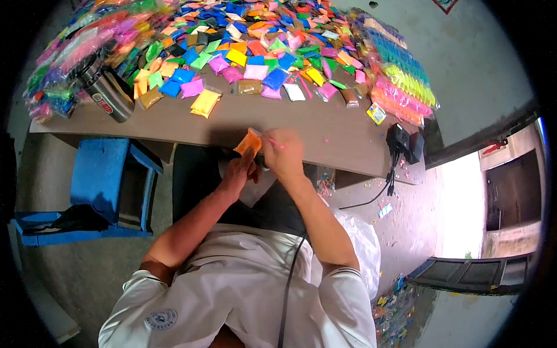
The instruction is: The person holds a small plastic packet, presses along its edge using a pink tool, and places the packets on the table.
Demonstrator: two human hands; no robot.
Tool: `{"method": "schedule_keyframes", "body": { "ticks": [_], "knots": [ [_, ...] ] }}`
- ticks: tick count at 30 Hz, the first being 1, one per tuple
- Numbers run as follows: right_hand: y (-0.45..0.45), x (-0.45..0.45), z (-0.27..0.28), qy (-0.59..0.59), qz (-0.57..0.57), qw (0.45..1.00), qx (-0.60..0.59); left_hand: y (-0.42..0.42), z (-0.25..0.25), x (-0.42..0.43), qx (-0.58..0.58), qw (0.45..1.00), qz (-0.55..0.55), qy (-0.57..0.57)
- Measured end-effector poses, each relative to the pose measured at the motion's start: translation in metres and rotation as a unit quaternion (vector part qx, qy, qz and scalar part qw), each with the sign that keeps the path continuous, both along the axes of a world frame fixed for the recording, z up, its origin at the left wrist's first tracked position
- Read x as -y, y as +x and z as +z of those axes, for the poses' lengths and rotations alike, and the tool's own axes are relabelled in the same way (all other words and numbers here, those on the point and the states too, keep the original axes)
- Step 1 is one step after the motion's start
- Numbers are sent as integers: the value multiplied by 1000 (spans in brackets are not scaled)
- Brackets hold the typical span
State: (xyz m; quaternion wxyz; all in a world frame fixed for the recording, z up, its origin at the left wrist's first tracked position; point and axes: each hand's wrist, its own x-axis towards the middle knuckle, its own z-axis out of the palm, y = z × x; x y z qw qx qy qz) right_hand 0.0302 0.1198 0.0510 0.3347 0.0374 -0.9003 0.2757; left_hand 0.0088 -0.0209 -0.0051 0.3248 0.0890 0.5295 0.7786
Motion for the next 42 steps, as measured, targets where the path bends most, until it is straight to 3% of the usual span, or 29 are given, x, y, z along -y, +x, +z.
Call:
{"method": "schedule_keyframes", "body": {
  "ticks": [2,4,7,11,13,14,16,23,26,28,32,34,37,42],
  "knots": [
    [6,-1,-5,51,9,998,-23,5,-4,0,17,1000,-3,2],
    [-2,-9,-6,-11,-3,997,74,4,1,-3,8,1000,15,19],
    [2,-1,0,7,10,1000,-15,2,-1,0,17,1000,7,-21],
    [-2,-9,-23,59,-32,998,15,4,-2,-3,-6,1000,13,13],
    [-4,-12,-13,-50,-18,998,45,2,-1,1,-15,1000,5,-2],
    [-4,-10,-11,-50,-17,998,45,0,-1,1,-15,1000,6,-2],
    [4,-1,-6,47,14,999,-8,4,-3,3,-14,1000,-17,1],
    [4,-5,-5,-14,-6,1000,11,2,-5,2,-18,1000,-23,-11],
    [5,-3,-9,36,17,999,-11,4,-5,0,-30,999,-17,-4],
    [2,-9,-8,-4,18,998,55,4,-3,0,-23,1000,-11,17],
    [5,3,-5,-10,19,1000,-21,4,-5,1,7,999,-15,-27],
    [2,5,-13,29,21,998,-50,5,-5,-1,-13,1000,-8,8],
    [-1,-9,-9,63,6,998,31,4,2,1,-13,999,-16,28],
    [4,0,-12,24,11,1000,-12,5,-9,0,6,1000,-19,-2]
  ]
}}
